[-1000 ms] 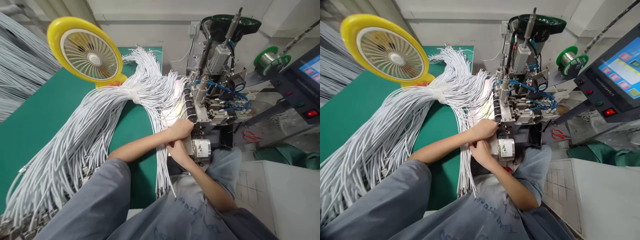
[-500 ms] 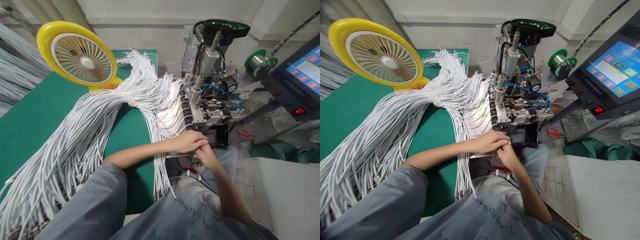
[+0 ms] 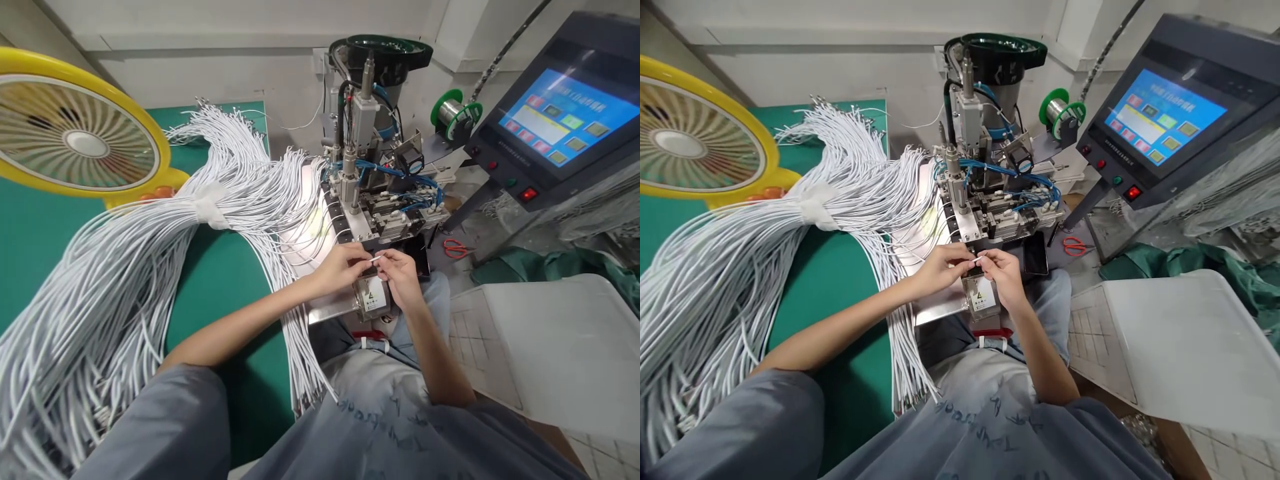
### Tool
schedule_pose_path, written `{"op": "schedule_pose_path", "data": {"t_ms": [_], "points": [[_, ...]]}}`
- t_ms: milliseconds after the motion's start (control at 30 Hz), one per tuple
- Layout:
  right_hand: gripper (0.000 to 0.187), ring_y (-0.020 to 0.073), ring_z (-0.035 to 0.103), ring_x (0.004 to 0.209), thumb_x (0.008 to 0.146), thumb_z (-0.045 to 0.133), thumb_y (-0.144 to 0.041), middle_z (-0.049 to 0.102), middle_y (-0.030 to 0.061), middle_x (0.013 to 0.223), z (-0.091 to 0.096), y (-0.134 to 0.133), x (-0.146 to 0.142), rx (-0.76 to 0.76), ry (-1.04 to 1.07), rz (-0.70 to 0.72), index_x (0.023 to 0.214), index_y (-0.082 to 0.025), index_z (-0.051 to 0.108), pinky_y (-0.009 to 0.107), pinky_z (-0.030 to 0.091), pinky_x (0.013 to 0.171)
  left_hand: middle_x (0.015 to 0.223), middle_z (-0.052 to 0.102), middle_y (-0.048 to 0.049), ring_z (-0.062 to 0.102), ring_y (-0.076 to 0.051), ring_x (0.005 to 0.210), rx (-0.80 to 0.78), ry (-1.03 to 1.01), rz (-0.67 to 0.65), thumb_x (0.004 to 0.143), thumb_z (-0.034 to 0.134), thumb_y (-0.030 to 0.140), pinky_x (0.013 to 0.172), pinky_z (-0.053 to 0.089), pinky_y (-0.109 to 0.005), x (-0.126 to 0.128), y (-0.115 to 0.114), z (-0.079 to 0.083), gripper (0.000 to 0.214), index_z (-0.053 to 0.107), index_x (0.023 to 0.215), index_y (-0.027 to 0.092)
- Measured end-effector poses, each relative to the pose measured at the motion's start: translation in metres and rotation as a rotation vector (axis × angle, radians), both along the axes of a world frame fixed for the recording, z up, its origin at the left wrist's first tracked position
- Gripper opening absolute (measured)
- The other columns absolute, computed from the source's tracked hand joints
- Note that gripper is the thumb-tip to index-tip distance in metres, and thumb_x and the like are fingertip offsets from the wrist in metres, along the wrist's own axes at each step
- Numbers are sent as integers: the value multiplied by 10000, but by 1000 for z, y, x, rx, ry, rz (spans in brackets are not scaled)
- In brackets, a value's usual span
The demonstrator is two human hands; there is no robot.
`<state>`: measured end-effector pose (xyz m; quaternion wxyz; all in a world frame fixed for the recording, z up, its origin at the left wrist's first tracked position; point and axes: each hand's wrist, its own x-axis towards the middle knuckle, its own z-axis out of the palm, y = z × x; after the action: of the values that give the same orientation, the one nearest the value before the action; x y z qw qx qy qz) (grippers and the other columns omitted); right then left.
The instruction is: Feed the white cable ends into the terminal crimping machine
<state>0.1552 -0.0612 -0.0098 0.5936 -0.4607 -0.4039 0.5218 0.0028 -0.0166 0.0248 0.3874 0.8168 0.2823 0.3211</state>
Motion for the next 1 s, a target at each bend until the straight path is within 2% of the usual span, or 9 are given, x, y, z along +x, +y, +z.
{"op": "schedule_pose_path", "data": {"t_ms": [133,200,367,433,533,600,767,900,1000], "points": [[142,129,530,672,679,679,-325,589,14,730,-3,4,0,186,-139,-82,670,-190,634,269,435,600,716,601,-32,543,-102,668,33,9,-60,851,531,168,620,421,-209,-1,3,-1,166,686,823,113],[124,155,549,729,698,660,-311,593,20,718,-3,4,0,224,-239,-114,670,-192,642,293,450,654,708,597,-31,537,-100,658,58,50,-102,869,498,166,610,415,-207,-2,4,-1,200,686,824,117],[169,98,420,523,781,578,-279,508,-9,606,4,-4,-3,241,-600,-235,714,-164,683,251,346,504,707,586,-39,530,-102,639,224,173,-51,869,466,150,594,413,-205,-4,4,-4,229,675,783,118],[189,87,362,492,787,560,-262,452,-26,555,8,-5,-2,232,-699,-231,690,-155,682,248,307,483,714,573,-46,527,-105,629,333,238,-22,874,443,148,581,412,-209,-5,3,-6,247,671,786,113],[213,81,333,475,755,559,-262,422,-33,514,12,-2,3,165,-659,-107,598,-147,645,243,273,459,716,558,-45,523,-108,616,429,313,-12,878,415,139,561,408,-212,-5,3,-9,265,672,819,113],[217,80,326,469,728,572,-279,420,-34,501,12,1,5,125,-584,-51,567,-144,626,241,259,450,711,564,-38,525,-104,613,404,294,-3,861,435,124,558,407,-205,-5,2,-9,242,674,829,118],[215,95,371,509,729,589,-306,429,-27,526,5,0,-6,111,-419,-154,588,-150,634,243,295,482,657,581,-12,517,-83,573,227,171,26,810,523,104,547,401,-187,-2,1,-6,158,664,739,121],[232,94,336,509,753,567,-297,366,-35,519,6,-3,-8,161,-535,-234,579,-156,625,243,278,478,677,591,-25,534,-93,600,281,185,0,821,492,101,552,407,-191,-3,4,-8,184,667,770,121],[247,85,302,487,736,567,-306,335,-43,497,9,1,2,141,-599,-96,541,-155,584,239,253,461,738,602,-43,550,-108,633,396,265,-50,804,428,64,562,417,-204,-6,8,-10,257,673,849,126]]}}
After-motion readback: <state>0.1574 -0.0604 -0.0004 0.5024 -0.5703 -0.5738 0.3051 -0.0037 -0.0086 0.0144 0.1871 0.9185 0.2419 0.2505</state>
